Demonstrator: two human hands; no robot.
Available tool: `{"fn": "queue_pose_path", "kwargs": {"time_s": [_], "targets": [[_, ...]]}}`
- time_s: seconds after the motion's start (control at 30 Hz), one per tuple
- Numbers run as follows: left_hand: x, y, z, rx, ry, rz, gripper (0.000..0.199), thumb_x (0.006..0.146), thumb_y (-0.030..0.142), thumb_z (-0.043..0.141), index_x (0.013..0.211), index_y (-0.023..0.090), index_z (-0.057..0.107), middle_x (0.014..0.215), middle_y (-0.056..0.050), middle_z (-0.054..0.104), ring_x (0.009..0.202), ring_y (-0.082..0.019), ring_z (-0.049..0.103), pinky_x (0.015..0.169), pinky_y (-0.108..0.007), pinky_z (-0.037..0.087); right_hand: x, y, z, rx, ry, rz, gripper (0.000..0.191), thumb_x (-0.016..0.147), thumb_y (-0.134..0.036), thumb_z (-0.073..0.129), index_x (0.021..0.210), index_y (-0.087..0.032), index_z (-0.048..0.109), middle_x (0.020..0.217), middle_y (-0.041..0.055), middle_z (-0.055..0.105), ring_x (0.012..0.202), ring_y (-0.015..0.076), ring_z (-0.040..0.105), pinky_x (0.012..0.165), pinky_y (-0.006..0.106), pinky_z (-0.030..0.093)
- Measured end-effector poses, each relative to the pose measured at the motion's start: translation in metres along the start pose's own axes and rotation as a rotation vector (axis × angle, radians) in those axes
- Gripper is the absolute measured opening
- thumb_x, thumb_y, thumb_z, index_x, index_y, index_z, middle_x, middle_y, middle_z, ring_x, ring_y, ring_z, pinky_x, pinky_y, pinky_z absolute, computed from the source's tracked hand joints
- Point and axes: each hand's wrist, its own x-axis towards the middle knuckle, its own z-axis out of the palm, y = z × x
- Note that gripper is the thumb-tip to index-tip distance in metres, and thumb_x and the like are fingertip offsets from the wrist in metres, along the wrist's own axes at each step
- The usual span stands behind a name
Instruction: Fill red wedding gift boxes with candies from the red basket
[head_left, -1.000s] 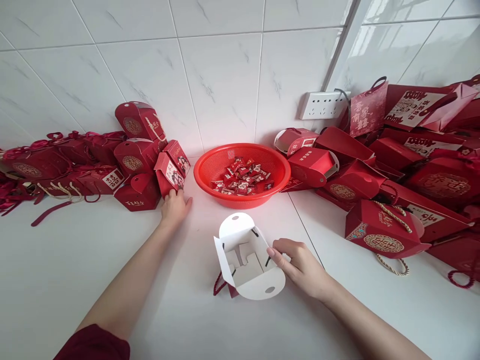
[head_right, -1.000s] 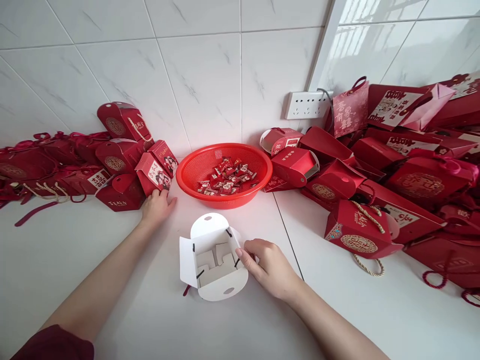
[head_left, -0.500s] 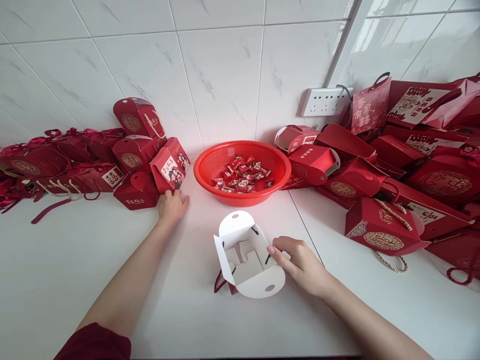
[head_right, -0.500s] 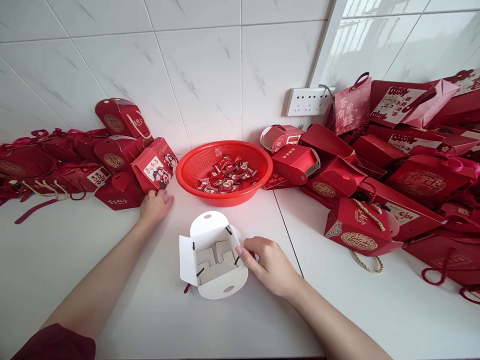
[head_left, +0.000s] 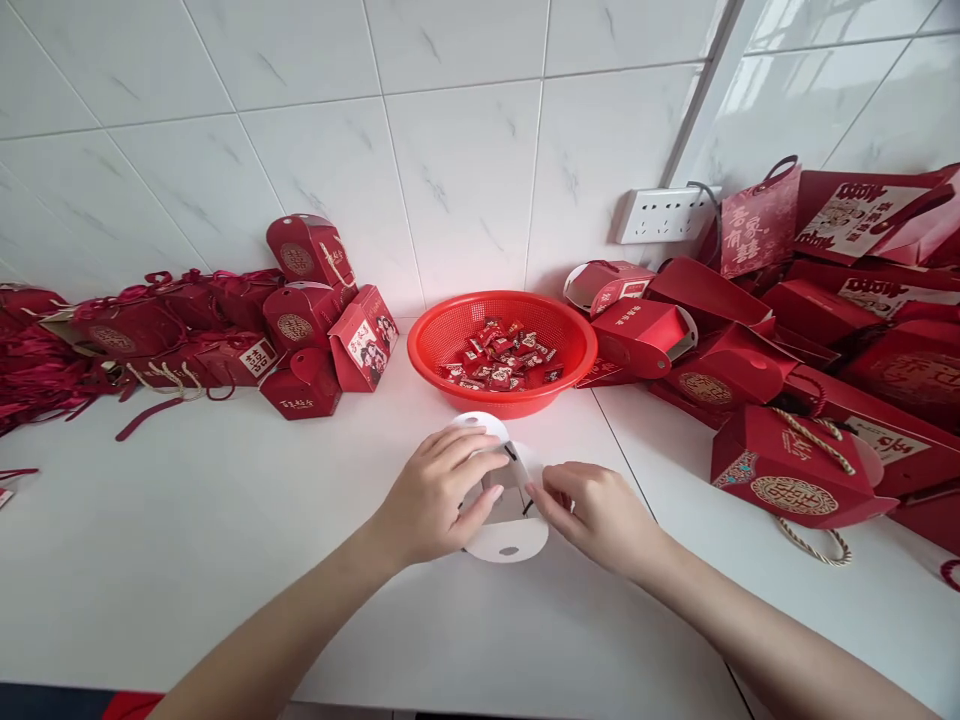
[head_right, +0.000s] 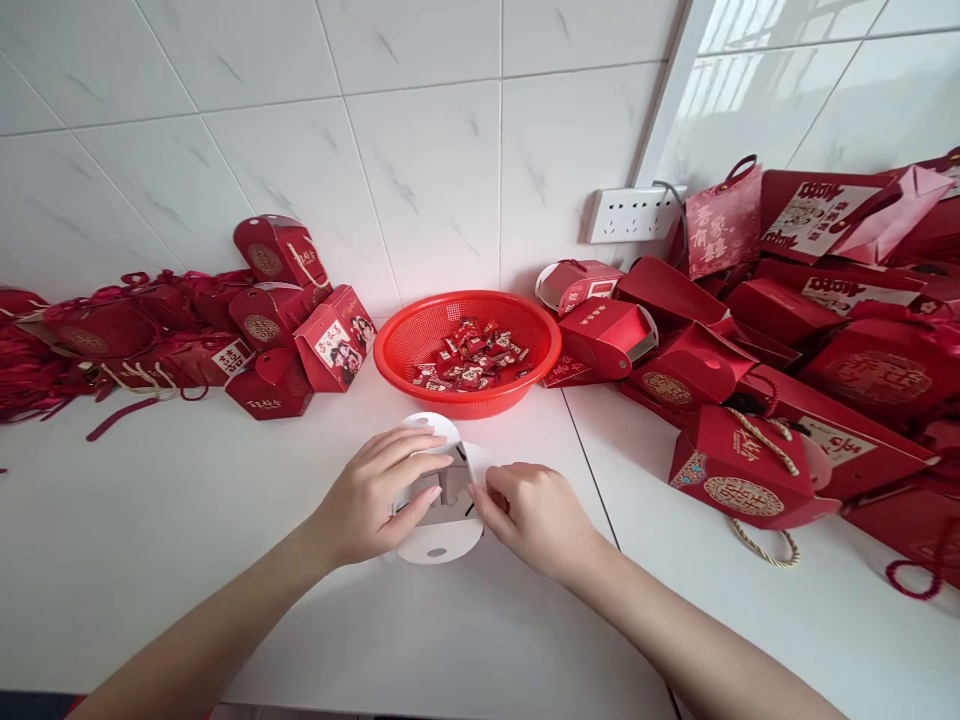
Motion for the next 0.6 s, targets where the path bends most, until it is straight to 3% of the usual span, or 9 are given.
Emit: {"fn": "queue_pose_path", "kwargs": {"time_s": [0.07, 0.17, 0.27, 0.33, 0.43, 0.53, 0.6], "targets": [[-0.008, -0.012, 0.008, -0.05, 0.045, -0.031, 0.043, 0.087, 0.023, 0.062, 0.13, 0.025, 0.056, 0.13, -0.009, 0.063, 0.125, -0.028, 0.057, 0.107, -0.046, 0.048, 0.014, -0.004, -0.016, -0.111, 0.109, -0.064, 0.038, 0.1, -0.036, 0.045, 0.066, -0.021, 0.038, 0.059, -0.0013, 0.048, 0.053, 0.0134, 0.04, 0.056, 0.029, 0.028], [-0.022, -0.029, 0.022, -0.165, 0.239, -0.074, 0.055, 0.084, 0.021, 0.062, 0.136, 0.026, 0.047, 0.132, -0.013, 0.056, 0.127, -0.03, 0.055, 0.105, -0.051, 0.05, 0.053, -0.006, -0.044, -0.117, 0.261, -0.073, 0.031, 0.098, -0.034, 0.048, 0.07, -0.021, 0.044, 0.065, 0.0005, 0.055, 0.056, 0.0135, 0.046, 0.056, 0.028, 0.032], [-0.035, -0.039, 0.04, -0.18, 0.443, -0.091, 0.06, 0.082, 0.027, 0.059, 0.139, 0.028, 0.041, 0.137, -0.016, 0.047, 0.132, -0.035, 0.049, 0.104, -0.059, 0.048, 0.111, 0.003, -0.055, -0.046, 0.212, -0.077, 0.016, 0.098, -0.033, 0.05, 0.091, -0.02, 0.056, 0.096, 0.0068, 0.066, 0.077, 0.0179, 0.059, 0.068, 0.029, 0.043], [-0.042, -0.043, 0.051, -0.191, 0.468, -0.085, 0.066, 0.083, 0.035, 0.058, 0.144, 0.031, 0.034, 0.146, -0.016, 0.038, 0.137, -0.037, 0.043, 0.106, -0.062, 0.045, 0.15, 0.015, -0.048, -0.183, -0.022, 0.007, 0.021, 0.1, -0.03, 0.047, 0.109, -0.016, 0.059, 0.113, 0.0131, 0.064, 0.094, 0.0233, 0.061, 0.08, 0.034, 0.045], [-0.048, -0.047, 0.061, -0.296, 0.436, -0.133, 0.076, 0.085, 0.048, 0.057, 0.151, 0.032, 0.024, 0.156, -0.017, 0.023, 0.143, -0.039, 0.036, 0.109, -0.062, 0.042, 0.194, 0.033, -0.025, -0.21, -0.318, 0.002, 0.035, 0.086, -0.024, 0.07, 0.12, -0.018, 0.065, 0.122, 0.0128, 0.064, 0.107, 0.0282, 0.062, 0.088, 0.036, 0.046], [-0.052, -0.047, 0.068, -0.534, 0.34, -0.235, 0.089, 0.085, 0.057, 0.058, 0.157, 0.028, 0.013, 0.161, -0.018, 0.016, 0.146, -0.039, 0.031, 0.113, -0.061, 0.037, 0.215, 0.044, -0.007, -0.244, -0.547, 0.033, 0.05, 0.078, -0.021, 0.078, 0.127, -0.027, 0.067, 0.129, 0.0085, 0.064, 0.114, 0.0312, 0.061, 0.095, 0.041, 0.047], [-0.052, -0.045, 0.073, -0.755, 0.262, -0.299, 0.091, 0.088, 0.058, 0.056, 0.158, 0.028, 0.006, 0.159, -0.018, 0.026, 0.143, -0.038, 0.037, 0.112, -0.06, 0.039, 0.221, 0.048, -0.002, -0.301, -0.641, 0.098, 0.053, 0.081, -0.023, 0.077, 0.132, -0.028, 0.064, 0.136, 0.0095, 0.061, 0.12, 0.0341, 0.058, 0.1, 0.049, 0.045]]}}
